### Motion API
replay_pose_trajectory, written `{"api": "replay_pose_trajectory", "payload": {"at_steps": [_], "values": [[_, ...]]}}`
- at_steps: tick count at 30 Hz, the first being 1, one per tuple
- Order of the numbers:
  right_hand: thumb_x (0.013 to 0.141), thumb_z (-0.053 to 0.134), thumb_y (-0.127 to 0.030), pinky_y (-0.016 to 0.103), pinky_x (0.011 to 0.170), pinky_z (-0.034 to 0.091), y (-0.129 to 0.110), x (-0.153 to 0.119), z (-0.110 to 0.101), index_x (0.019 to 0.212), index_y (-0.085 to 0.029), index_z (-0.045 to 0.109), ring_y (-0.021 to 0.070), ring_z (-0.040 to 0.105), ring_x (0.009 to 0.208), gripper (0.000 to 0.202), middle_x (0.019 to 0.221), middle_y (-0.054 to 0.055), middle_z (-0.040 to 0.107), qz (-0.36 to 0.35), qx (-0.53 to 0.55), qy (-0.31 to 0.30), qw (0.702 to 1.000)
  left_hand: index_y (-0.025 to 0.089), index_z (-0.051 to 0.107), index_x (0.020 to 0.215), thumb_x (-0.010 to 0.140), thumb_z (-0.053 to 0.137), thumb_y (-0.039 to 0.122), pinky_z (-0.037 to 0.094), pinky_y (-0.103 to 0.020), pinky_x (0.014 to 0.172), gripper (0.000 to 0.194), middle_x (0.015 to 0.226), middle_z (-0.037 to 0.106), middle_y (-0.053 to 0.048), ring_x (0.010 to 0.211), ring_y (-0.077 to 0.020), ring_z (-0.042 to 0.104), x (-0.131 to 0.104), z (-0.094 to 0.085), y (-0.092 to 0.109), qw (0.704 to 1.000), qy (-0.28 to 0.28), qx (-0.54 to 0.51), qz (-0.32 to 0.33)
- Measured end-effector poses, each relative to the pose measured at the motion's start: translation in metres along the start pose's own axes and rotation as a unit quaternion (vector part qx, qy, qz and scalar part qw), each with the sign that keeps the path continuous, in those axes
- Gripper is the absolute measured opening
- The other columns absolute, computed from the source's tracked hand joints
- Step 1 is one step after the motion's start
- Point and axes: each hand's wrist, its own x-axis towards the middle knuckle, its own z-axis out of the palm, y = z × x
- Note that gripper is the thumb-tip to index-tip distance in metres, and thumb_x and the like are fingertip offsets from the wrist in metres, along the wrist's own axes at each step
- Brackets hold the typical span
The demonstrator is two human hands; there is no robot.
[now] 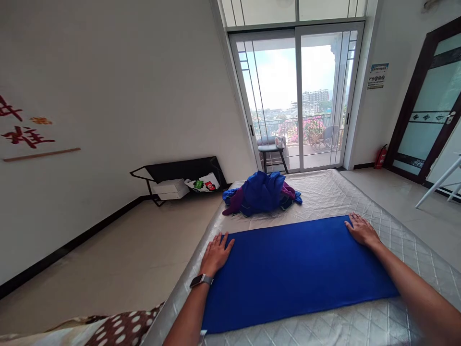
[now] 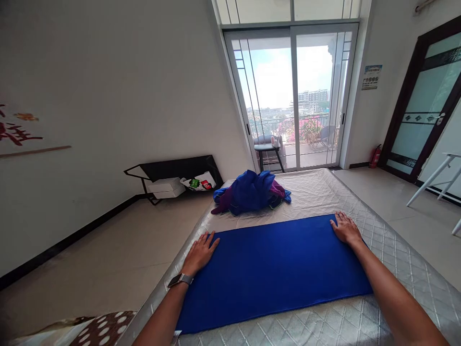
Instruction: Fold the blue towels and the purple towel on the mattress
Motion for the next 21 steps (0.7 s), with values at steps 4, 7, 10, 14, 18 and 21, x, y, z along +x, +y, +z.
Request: {"api": "replay_pose_trajectory", "payload": {"at_steps": [4,7,10,14,18,21], "values": [[0.098,0.021,-0.044,0.05,0.122,0.023,-0.002,0.001,-0.007,0.156,-0.01,0.034,0.0268,0.028,0.15,0.068,0.162,0.013,0.033,-0.005,-0.03,-0.011,0.999,0.017,0.037,0.155,0.103,0.026,0.049,0.027,-0.05,0.119,0.062,0.16,0.036,-0.015,0.149,-0.0285,0.03,0.002,0.011,-0.002,0.999,0.03,-0.002,0.02],[0.095,0.028,-0.038,0.057,0.122,0.019,-0.012,0.0,-0.019,0.153,-0.009,0.04,0.0311,0.032,0.148,0.066,0.158,0.016,0.041,-0.004,-0.063,0.014,0.998,0.022,0.042,0.152,0.103,0.027,0.05,0.028,-0.052,0.118,0.059,0.157,0.042,-0.013,0.148,-0.0299,0.031,0.004,0.017,-0.005,0.998,0.048,-0.007,0.039],[0.089,0.036,-0.025,0.055,0.124,0.011,-0.046,-0.004,-0.027,0.153,-0.007,0.039,0.0305,0.025,0.151,0.067,0.158,0.014,0.039,-0.036,-0.071,0.068,0.995,0.023,0.044,0.151,0.102,0.031,0.052,0.028,-0.051,0.117,0.058,0.157,0.042,-0.013,0.147,-0.0307,0.032,0.004,0.018,-0.005,0.998,0.046,-0.013,0.039],[0.089,0.039,-0.022,0.048,0.126,0.01,-0.14,-0.024,-0.018,0.153,-0.006,0.04,0.0276,0.023,0.152,0.066,0.161,0.013,0.033,-0.172,-0.043,0.084,0.981,0.022,0.042,0.152,0.102,0.032,0.05,0.028,-0.052,0.117,0.059,0.157,0.041,-0.014,0.147,-0.0308,0.033,0.003,0.011,0.004,0.999,0.041,-0.015,0.024],[0.1,0.03,-0.042,0.043,0.124,0.017,-0.235,-0.057,0.001,0.156,-0.014,0.036,0.0242,0.023,0.152,0.063,0.163,0.011,0.029,-0.259,0.053,0.009,0.964,0.016,0.038,0.154,0.103,0.029,0.044,0.026,-0.049,0.119,0.059,0.159,0.036,-0.016,0.148,-0.0286,0.032,0.001,0.005,0.009,0.999,0.033,0.001,0.005],[0.101,0.025,-0.052,0.045,0.123,0.014,-0.257,-0.065,0.007,0.158,-0.023,0.033,0.0241,0.017,0.154,0.064,0.166,0.007,0.023,-0.253,0.098,-0.05,0.961,0.019,0.042,0.152,0.102,0.032,0.039,0.024,-0.048,0.12,0.056,0.16,0.036,-0.014,0.149,-0.028,0.031,0.0,0.007,0.004,0.999,0.024,0.017,0.027]]}}
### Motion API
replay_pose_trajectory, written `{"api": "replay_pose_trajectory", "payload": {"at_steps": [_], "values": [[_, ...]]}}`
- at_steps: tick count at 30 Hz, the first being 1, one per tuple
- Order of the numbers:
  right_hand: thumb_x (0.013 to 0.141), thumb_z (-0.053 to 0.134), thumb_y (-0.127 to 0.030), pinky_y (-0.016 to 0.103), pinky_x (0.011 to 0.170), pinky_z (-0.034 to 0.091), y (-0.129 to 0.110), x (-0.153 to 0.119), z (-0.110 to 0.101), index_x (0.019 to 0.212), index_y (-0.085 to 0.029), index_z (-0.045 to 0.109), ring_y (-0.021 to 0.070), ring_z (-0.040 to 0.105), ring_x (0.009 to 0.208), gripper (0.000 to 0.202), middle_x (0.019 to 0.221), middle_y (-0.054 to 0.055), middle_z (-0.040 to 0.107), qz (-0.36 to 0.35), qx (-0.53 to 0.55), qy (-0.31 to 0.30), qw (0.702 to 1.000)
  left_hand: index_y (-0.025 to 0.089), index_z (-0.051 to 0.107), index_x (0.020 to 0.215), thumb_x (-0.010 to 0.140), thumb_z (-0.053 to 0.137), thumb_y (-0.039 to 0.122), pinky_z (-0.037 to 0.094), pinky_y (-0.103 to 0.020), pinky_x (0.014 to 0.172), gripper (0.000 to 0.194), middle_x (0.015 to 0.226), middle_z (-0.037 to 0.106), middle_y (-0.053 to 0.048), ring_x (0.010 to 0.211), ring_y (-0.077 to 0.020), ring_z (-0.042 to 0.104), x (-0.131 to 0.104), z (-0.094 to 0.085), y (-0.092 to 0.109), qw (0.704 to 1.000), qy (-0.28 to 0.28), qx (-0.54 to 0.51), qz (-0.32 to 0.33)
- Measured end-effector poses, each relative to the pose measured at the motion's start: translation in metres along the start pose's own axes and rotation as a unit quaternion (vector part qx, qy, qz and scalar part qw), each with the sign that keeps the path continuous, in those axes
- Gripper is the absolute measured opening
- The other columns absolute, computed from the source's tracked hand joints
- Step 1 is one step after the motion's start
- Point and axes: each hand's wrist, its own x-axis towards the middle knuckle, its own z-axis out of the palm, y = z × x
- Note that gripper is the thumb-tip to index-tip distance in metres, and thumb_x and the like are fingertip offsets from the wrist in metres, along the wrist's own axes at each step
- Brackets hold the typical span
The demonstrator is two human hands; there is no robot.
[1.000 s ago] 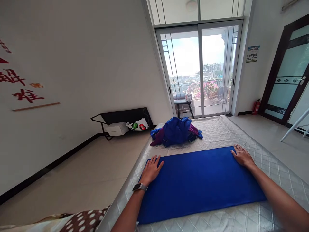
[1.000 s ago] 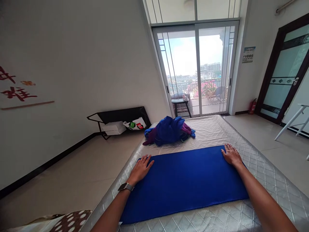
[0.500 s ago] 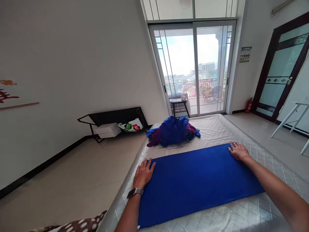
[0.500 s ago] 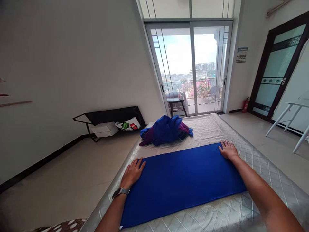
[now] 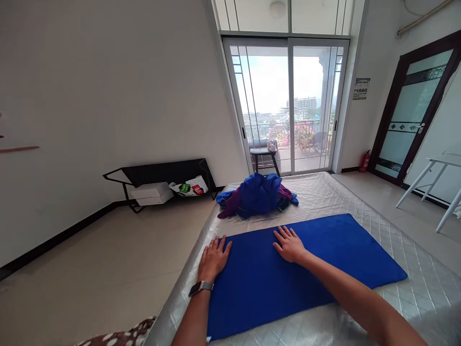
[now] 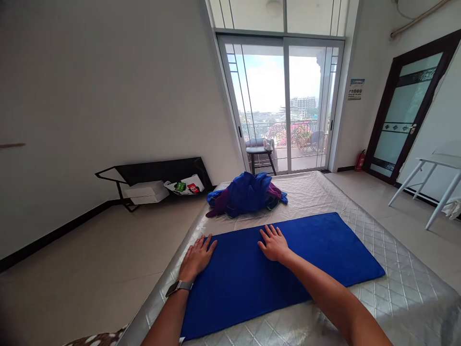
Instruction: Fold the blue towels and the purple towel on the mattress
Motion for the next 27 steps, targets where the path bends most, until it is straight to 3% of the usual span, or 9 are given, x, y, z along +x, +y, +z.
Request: {"api": "replay_pose_trajectory", "payload": {"at_steps": [3,10,13,15,21,27], "values": [[0.102,0.023,-0.055,0.045,0.124,0.012,0.029,-0.008,-0.011,0.158,-0.029,0.032,0.0236,0.014,0.154,0.062,0.167,0.004,0.022,0.026,0.002,-0.015,1.0,0.022,0.045,0.15,0.101,0.033,0.041,0.025,-0.048,0.12,0.055,0.159,0.038,-0.011,0.148,-0.028,0.031,0.0,0.005,-0.007,1.0,0.005,-0.005,0.016],[0.101,0.018,-0.051,0.046,0.123,0.017,0.184,-0.052,-0.057,0.158,-0.022,0.03,0.0227,0.019,0.153,0.065,0.166,0.007,0.026,0.211,-0.074,0.01,0.975,0.023,0.051,0.147,0.101,0.032,0.04,0.023,-0.048,0.121,0.053,0.159,0.039,-0.009,0.149,-0.0287,0.029,-0.004,0.002,-0.007,1.0,-0.009,-0.003,0.023],[0.101,0.018,-0.05,0.046,0.123,0.017,0.225,-0.063,-0.063,0.159,-0.016,0.028,0.0235,0.02,0.153,0.068,0.166,0.011,0.025,0.267,-0.084,0.028,0.96,0.02,0.046,0.15,0.102,0.028,0.039,0.023,-0.047,0.121,0.055,0.16,0.038,-0.01,0.149,-0.0279,0.029,-0.006,-0.002,-0.003,1.0,-0.006,0.004,-0.002],[0.101,0.018,-0.05,0.045,0.124,0.016,0.234,-0.066,-0.063,0.159,-0.014,0.027,0.0233,0.02,0.153,0.069,0.166,0.011,0.024,0.278,-0.084,0.039,0.956,0.019,0.043,0.152,0.102,0.025,0.037,0.023,-0.048,0.121,0.055,0.16,0.038,-0.012,0.149,-0.028,0.03,-0.006,-0.004,-0.001,1.0,-0.002,0.005,-0.006],[0.101,0.02,-0.05,0.043,0.124,0.015,0.229,-0.064,-0.061,0.159,-0.014,0.027,0.022,0.018,0.153,0.069,0.166,0.01,0.024,0.285,-0.076,0.042,0.955,0.017,0.037,0.155,0.101,0.031,0.04,0.026,-0.048,0.12,0.058,0.159,0.037,-0.013,0.148,-0.0278,0.033,-0.004,-0.005,-0.003,1.0,-0.006,-0.006,-0.017],[0.101,0.018,-0.045,0.047,0.123,0.018,0.248,-0.072,-0.072,0.157,-0.011,0.03,0.0244,0.022,0.152,0.067,0.165,0.013,0.027,0.306,-0.07,0.028,0.949,0.015,0.038,0.154,0.101,0.032,0.039,0.022,-0.044,0.122,0.058,0.161,0.032,-0.014,0.149,-0.0247,0.03,-0.005,-0.011,0.006,0.999,-0.015,-0.011,-0.034]]}}
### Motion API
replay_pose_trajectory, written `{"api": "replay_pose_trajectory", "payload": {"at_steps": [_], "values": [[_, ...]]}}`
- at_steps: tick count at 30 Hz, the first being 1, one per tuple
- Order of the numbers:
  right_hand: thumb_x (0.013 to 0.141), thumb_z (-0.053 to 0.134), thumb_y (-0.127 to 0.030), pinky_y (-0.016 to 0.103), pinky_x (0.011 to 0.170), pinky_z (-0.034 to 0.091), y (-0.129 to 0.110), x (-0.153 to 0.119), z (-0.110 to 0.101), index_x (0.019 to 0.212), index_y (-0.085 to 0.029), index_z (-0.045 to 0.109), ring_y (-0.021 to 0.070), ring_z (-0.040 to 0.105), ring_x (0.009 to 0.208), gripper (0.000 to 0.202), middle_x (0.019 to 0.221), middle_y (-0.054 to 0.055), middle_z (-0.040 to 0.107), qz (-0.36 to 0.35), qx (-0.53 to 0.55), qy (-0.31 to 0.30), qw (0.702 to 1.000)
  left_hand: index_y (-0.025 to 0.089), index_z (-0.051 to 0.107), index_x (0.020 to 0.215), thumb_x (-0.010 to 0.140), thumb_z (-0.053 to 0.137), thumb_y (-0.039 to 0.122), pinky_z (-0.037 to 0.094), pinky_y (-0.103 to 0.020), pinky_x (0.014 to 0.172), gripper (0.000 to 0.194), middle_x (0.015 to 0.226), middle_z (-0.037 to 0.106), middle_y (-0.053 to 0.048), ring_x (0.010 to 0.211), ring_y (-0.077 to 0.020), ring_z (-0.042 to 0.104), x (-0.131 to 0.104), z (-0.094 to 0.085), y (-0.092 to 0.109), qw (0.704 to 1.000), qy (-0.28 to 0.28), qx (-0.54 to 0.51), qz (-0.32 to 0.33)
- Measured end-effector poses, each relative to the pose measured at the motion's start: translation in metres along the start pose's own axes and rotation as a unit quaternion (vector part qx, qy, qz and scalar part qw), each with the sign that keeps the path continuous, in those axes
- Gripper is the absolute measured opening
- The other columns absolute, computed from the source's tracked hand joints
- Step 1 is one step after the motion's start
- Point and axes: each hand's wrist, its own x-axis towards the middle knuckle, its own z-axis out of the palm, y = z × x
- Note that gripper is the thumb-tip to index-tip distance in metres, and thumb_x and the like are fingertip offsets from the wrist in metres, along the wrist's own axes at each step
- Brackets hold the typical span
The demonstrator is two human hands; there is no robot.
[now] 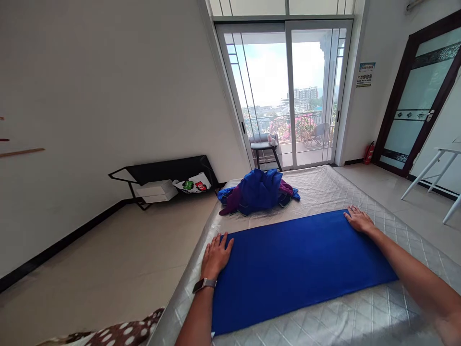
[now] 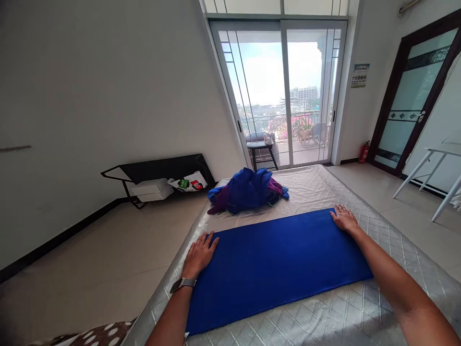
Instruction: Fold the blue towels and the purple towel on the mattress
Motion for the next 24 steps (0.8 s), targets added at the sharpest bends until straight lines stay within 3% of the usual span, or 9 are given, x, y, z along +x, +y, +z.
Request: {"api": "replay_pose_trajectory", "payload": {"at_steps": [2,4,8,11,14,16,18,24], "values": [[0.101,0.018,-0.042,0.047,0.124,0.018,-0.004,-0.003,-0.005,0.156,-0.009,0.033,0.0254,0.021,0.153,0.066,0.164,0.014,0.027,0.022,-0.006,0.008,1.0,0.015,0.036,0.155,0.102,0.031,0.041,0.023,-0.046,0.122,0.059,0.161,0.034,-0.015,0.149,-0.0262,0.031,0.001,-0.001,0.003,1.0,0.007,-0.011,-0.008],[0.101,0.019,-0.04,0.047,0.124,0.017,-0.024,-0.011,-0.01,0.155,-0.008,0.034,0.0259,0.02,0.153,0.065,0.164,0.014,0.027,0.004,-0.008,0.019,1.0,0.015,0.036,0.155,0.102,0.03,0.043,0.024,-0.048,0.121,0.06,0.16,0.035,-0.015,0.149,-0.0276,0.031,0.002,0.0,0.005,0.999,0.018,-0.023,-0.012],[0.102,0.021,-0.044,0.045,0.123,0.017,-0.112,-0.044,-0.006,0.157,-0.014,0.033,0.0242,0.017,0.154,0.063,0.166,0.01,0.025,-0.139,0.01,0.004,0.99,0.016,0.037,0.154,0.102,0.029,0.045,0.024,-0.048,0.12,0.06,0.159,0.036,-0.016,0.148,-0.0279,0.032,0.003,0.004,0.006,0.999,0.032,-0.026,-0.013],[0.102,0.019,-0.054,0.043,0.124,0.014,-0.183,-0.073,0.008,0.158,-0.024,0.03,0.022,0.015,0.154,0.065,0.166,0.004,0.023,-0.259,0.044,-0.023,0.965,0.015,0.037,0.154,0.103,0.03,0.043,0.023,-0.048,0.121,0.059,0.16,0.035,-0.016,0.149,-0.0284,0.031,0.002,0.005,0.005,0.999,0.028,-0.03,-0.011],[0.102,0.019,-0.057,0.043,0.124,0.013,-0.219,-0.088,0.021,0.159,-0.024,0.028,0.0221,0.015,0.154,0.066,0.167,0.004,0.022,-0.308,0.06,-0.059,0.948,0.016,0.037,0.155,0.102,0.031,0.042,0.023,-0.048,0.121,0.059,0.16,0.035,-0.015,0.149,-0.0289,0.03,0.002,0.004,0.004,0.999,0.023,-0.038,-0.003],[0.102,0.019,-0.056,0.043,0.124,0.012,-0.215,-0.086,0.023,0.159,-0.022,0.028,0.0219,0.014,0.154,0.067,0.166,0.005,0.022,-0.3,0.057,-0.064,0.95,0.016,0.037,0.154,0.102,0.031,0.045,0.023,-0.048,0.121,0.06,0.16,0.035,-0.015,0.149,-0.0288,0.03,0.003,0.003,0.002,0.999,0.021,-0.042,-0.006],[0.102,0.019,-0.055,0.042,0.125,0.011,-0.191,-0.076,0.022,0.159,-0.022,0.028,0.0212,0.013,0.154,0.067,0.166,0.005,0.023,-0.272,0.043,-0.051,0.96,0.016,0.037,0.154,0.102,0.03,0.046,0.024,-0.048,0.121,0.061,0.16,0.035,-0.015,0.149,-0.0284,0.03,0.003,0.004,0.0,0.999,0.018,-0.04,-0.01],[0.101,0.019,-0.049,0.044,0.124,0.018,-0.05,-0.03,0.007,0.158,-0.019,0.03,0.021,0.019,0.153,0.066,0.165,0.007,0.026,-0.111,-0.002,-0.01,0.994,0.014,0.037,0.154,0.102,0.03,0.039,0.021,-0.045,0.122,0.059,0.162,0.031,-0.015,0.15,-0.0269,0.029,0.004,0.01,-0.004,1.0,0.011,0.001,0.006]]}}
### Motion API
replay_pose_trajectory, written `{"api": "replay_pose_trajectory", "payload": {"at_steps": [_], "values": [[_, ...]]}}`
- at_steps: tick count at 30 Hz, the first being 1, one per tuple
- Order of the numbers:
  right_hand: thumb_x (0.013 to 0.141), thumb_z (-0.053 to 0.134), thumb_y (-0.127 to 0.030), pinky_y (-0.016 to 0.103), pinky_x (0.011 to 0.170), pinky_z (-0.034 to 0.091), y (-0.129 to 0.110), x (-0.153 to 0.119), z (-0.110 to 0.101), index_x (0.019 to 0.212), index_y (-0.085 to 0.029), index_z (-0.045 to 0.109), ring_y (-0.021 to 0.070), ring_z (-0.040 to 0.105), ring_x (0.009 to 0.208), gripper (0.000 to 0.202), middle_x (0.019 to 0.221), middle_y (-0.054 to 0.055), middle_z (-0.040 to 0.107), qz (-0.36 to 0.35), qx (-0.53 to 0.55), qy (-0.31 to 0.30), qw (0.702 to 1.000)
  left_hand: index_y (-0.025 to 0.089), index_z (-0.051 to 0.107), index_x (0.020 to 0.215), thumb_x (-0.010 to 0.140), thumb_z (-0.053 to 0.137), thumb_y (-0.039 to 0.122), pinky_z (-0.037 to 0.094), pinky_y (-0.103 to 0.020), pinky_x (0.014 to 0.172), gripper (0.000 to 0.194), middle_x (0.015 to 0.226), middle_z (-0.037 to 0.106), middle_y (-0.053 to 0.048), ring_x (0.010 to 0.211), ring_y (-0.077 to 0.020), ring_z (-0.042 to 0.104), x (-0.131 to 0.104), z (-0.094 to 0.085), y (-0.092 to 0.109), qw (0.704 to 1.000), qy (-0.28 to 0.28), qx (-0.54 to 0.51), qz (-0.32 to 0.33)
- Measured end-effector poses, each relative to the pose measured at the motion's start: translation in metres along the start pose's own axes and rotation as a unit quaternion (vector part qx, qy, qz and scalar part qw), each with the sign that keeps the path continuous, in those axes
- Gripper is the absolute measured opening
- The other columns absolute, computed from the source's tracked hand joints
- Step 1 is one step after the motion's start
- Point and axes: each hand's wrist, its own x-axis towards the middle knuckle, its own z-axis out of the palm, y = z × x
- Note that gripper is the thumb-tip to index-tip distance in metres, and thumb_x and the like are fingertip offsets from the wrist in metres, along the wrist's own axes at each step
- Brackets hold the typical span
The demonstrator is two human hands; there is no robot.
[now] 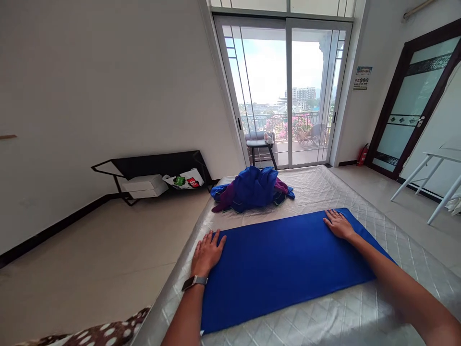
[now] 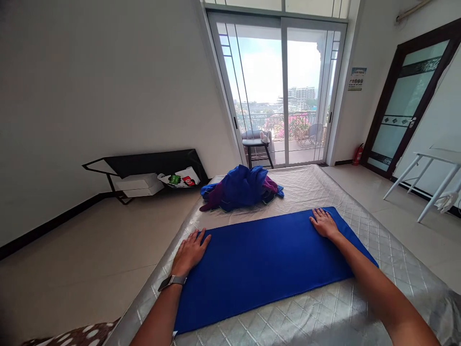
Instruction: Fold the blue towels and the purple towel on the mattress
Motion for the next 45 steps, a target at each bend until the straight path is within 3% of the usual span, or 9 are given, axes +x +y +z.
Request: {"api": "replay_pose_trajectory", "payload": {"at_steps": [3,6,13,19,22,29,34,40,45], "values": [[0.102,0.014,-0.043,0.043,0.123,0.02,0.053,0.001,-0.007,0.158,-0.012,0.03,0.0215,0.023,0.152,0.066,0.165,0.011,0.028,0.087,-0.014,0.022,0.996,0.015,0.039,0.153,0.102,0.028,0.04,0.022,-0.046,0.121,0.058,0.16,0.035,-0.015,0.149,-0.0269,0.029,0.0,0.003,-0.001,1.0,0.013,-0.007,0.0],[0.101,0.014,-0.04,0.044,0.123,0.021,0.066,0.001,-0.013,0.157,-0.008,0.03,0.0229,0.025,0.152,0.066,0.163,0.014,0.03,0.118,-0.017,0.027,0.993,0.016,0.04,0.153,0.102,0.027,0.039,0.023,-0.045,0.121,0.058,0.16,0.036,-0.013,0.149,-0.0256,0.029,0.0,0.004,-0.002,1.0,0.023,-0.017,-0.002],[0.101,0.02,-0.031,0.048,0.123,0.021,0.003,-0.029,-0.006,0.154,-0.006,0.038,0.0259,0.024,0.152,0.061,0.16,0.015,0.036,0.038,-0.021,0.099,0.994,0.015,0.038,0.154,0.101,0.028,0.041,0.023,-0.045,0.122,0.06,0.16,0.035,-0.013,0.149,-0.0254,0.031,-0.001,-0.001,0.0,1.0,0.011,-0.008,-0.007],[0.101,0.018,-0.06,0.043,0.124,0.021,-0.041,-0.081,0.032,0.159,-0.023,0.028,0.022,0.024,0.152,0.07,0.164,0.005,0.03,-0.139,0.025,0.026,0.99,0.015,0.039,0.153,0.101,0.032,0.042,0.022,-0.047,0.122,0.06,0.16,0.036,-0.015,0.148,-0.0281,0.031,0.0,-0.003,0.002,1.0,0.008,-0.015,-0.002],[0.099,0.018,-0.062,0.042,0.125,0.017,-0.017,-0.091,0.033,0.159,-0.023,0.027,0.0215,0.023,0.152,0.072,0.164,0.004,0.029,-0.102,0.01,0.019,0.995,0.015,0.037,0.154,0.101,0.033,0.041,0.022,-0.048,0.121,0.06,0.161,0.033,-0.016,0.149,-0.0288,0.03,0.001,0.0,-0.003,1.0,0.001,-0.019,0.014],[0.098,0.025,-0.051,0.045,0.123,0.025,0.088,-0.093,0.018,0.157,-0.019,0.035,0.025,0.028,0.15,0.067,0.163,0.005,0.033,0.048,-0.016,0.042,0.998,0.015,0.037,0.154,0.102,0.027,0.039,0.023,-0.048,0.12,0.058,0.16,0.035,-0.015,0.149,-0.0283,0.03,0.001,0.004,-0.002,1.0,0.02,-0.018,0.009],[0.098,0.033,-0.043,0.047,0.118,0.034,0.113,-0.073,0.004,0.145,-0.023,0.055,0.0289,0.039,0.145,0.055,0.153,0.007,0.05,0.1,-0.009,0.043,0.994,0.014,0.038,0.154,0.1,0.031,0.04,0.022,-0.045,0.121,0.06,0.161,0.034,-0.014,0.149,-0.0277,0.03,0.0,-0.001,0.002,1.0,0.017,-0.024,-0.005],[0.096,0.045,-0.032,0.033,0.101,0.047,0.09,-0.002,-0.036,0.126,-0.018,0.069,0.026,0.064,0.12,0.041,0.128,0.012,0.07,0.12,0.082,0.061,0.987,0.018,0.045,0.15,0.098,0.032,0.033,0.025,-0.045,0.121,0.056,0.158,0.04,-0.01,0.148,-0.0267,0.032,-0.001,-0.001,-0.005,1.0,0.015,-0.009,0.014],[0.092,0.055,-0.031,0.026,0.081,0.051,0.087,0.042,-0.04,0.118,-0.015,0.073,0.0228,0.071,0.099,0.035,0.105,0.012,0.077,0.128,0.119,0.048,0.983,0.021,0.05,0.146,0.099,0.033,0.036,0.028,-0.047,0.119,0.053,0.155,0.045,-0.009,0.147,-0.0272,0.035,-0.002,-0.004,-0.009,0.999,0.011,-0.006,0.034]]}}
